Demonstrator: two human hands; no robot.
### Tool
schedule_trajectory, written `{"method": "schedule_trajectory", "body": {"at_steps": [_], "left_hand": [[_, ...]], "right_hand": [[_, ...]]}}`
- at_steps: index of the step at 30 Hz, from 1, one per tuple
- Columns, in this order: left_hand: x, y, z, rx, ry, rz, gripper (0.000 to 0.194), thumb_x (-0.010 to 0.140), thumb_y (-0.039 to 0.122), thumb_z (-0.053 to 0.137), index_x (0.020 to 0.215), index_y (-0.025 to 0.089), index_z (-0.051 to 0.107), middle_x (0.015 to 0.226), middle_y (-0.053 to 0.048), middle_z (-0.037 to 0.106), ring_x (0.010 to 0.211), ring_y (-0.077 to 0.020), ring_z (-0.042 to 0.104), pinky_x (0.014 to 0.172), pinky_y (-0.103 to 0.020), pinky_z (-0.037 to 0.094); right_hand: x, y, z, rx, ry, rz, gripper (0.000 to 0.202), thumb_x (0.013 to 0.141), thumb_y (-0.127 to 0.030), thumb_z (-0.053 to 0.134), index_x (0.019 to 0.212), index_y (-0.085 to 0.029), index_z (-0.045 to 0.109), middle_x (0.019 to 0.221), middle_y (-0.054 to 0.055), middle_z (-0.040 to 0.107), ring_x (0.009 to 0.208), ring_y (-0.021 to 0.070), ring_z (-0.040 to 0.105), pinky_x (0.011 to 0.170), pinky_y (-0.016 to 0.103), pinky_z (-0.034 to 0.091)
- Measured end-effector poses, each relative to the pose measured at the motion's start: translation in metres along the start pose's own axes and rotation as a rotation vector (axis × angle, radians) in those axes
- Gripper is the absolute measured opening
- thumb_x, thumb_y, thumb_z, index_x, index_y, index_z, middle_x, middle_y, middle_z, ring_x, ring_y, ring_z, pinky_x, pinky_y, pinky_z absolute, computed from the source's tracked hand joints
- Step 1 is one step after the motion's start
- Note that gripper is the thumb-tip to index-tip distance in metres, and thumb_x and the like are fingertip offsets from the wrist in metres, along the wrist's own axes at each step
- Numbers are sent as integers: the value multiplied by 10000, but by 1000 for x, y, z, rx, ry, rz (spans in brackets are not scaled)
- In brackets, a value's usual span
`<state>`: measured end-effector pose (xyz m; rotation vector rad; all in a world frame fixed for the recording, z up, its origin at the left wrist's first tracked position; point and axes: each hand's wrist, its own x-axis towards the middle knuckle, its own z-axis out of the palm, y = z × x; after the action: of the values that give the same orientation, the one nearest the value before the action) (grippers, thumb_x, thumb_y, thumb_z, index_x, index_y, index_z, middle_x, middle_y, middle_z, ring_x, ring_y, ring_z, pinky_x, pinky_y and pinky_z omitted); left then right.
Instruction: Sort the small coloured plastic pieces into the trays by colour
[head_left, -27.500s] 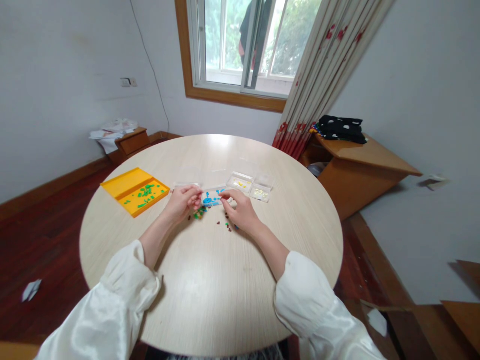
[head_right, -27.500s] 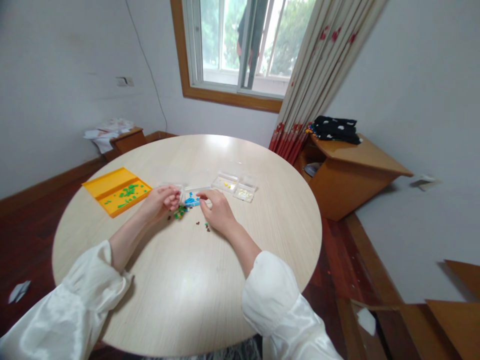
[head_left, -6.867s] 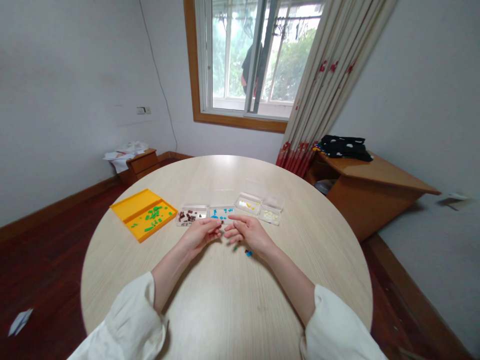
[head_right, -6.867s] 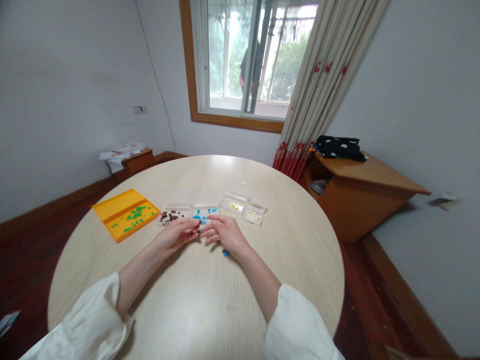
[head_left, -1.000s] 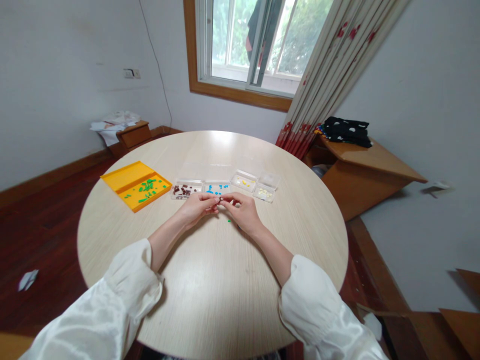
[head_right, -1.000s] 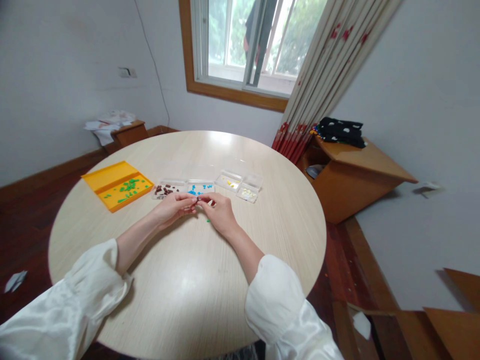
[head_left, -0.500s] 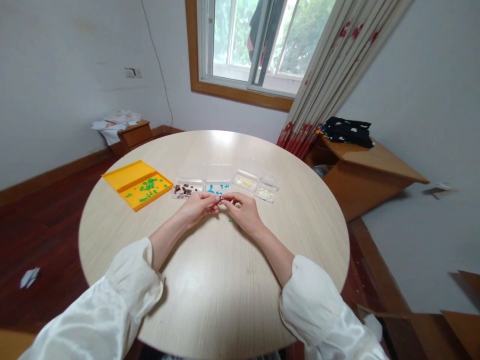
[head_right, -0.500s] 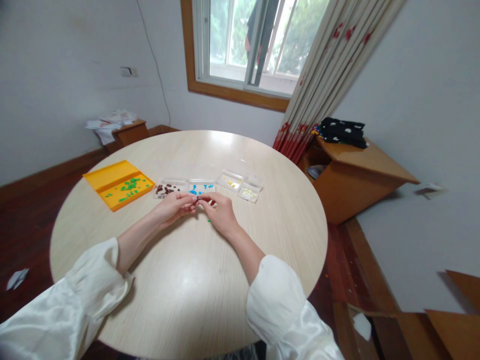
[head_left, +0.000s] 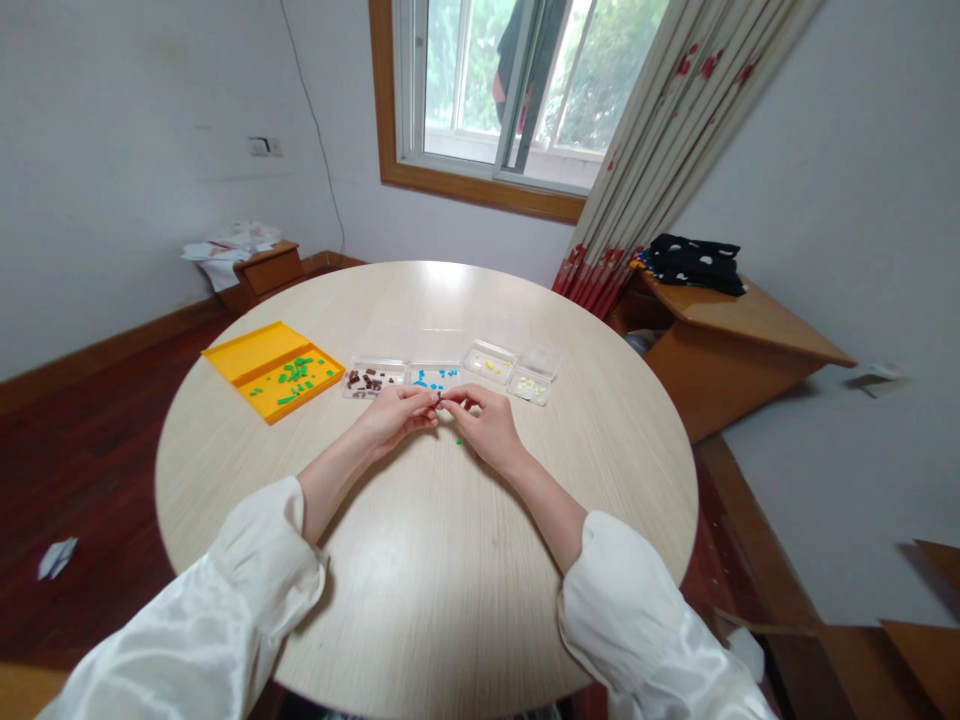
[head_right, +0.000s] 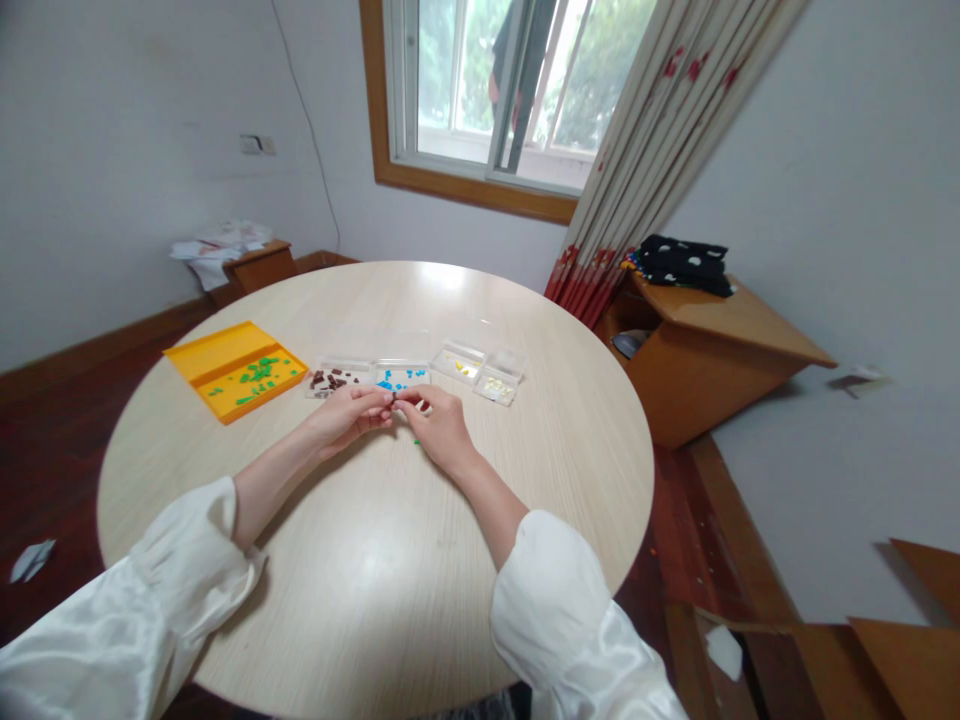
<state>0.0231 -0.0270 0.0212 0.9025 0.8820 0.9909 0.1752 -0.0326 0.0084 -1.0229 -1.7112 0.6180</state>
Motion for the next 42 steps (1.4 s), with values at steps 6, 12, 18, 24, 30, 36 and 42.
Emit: {"method": "schedule_trajectory", "body": {"at_steps": [6,12,18,24,30,36,42], "left_hand": [[1,0,-1,-4,-5,4,227,545,234,785,655,78,662,602,-25,589,559,-82,509,614,-250,469],[0,0,0,11,-7,11,232,538,242,788,645,81,662,606,-28,594,558,-82,506,600,-247,469],[0,0,0,12,1,4,231,521,242,789,637,87,662,602,-24,595,560,-83,515,609,-244,476],[1,0,0,34,-8,23,223,518,243,788,625,96,659,583,-22,594,544,-86,515,590,-247,470],[2,-1,-1,33,-13,25,232,521,246,795,627,91,660,593,-21,605,540,-76,512,603,-243,471],[2,-1,-1,25,10,25,255,499,242,817,649,91,676,616,-32,624,545,-81,516,594,-251,478],[1,1,0,44,23,23,283,464,258,838,642,101,684,633,-31,627,575,-94,532,616,-269,484]], "right_hand": [[0,1,0,2,-3,-5,89,758,-181,618,773,-191,705,793,28,716,711,135,614,655,258,460],[-1,2,1,9,-4,-8,86,761,-183,617,768,-188,703,785,27,715,704,133,613,650,255,462],[-1,2,1,0,-12,-14,90,765,-191,611,769,-191,700,791,30,714,713,136,614,657,258,468],[-1,2,1,2,-26,3,110,775,-201,601,811,-198,704,829,34,717,731,138,623,665,263,480],[-1,5,2,17,-35,5,239,766,-173,599,982,-198,698,886,57,716,757,139,633,679,268,497],[-1,5,1,0,-45,-16,193,787,-173,578,915,-212,717,904,58,722,788,147,641,687,274,502],[-1,6,1,-1,-36,-10,182,790,-185,581,912,-207,715,913,58,722,799,150,644,695,276,505]]}}
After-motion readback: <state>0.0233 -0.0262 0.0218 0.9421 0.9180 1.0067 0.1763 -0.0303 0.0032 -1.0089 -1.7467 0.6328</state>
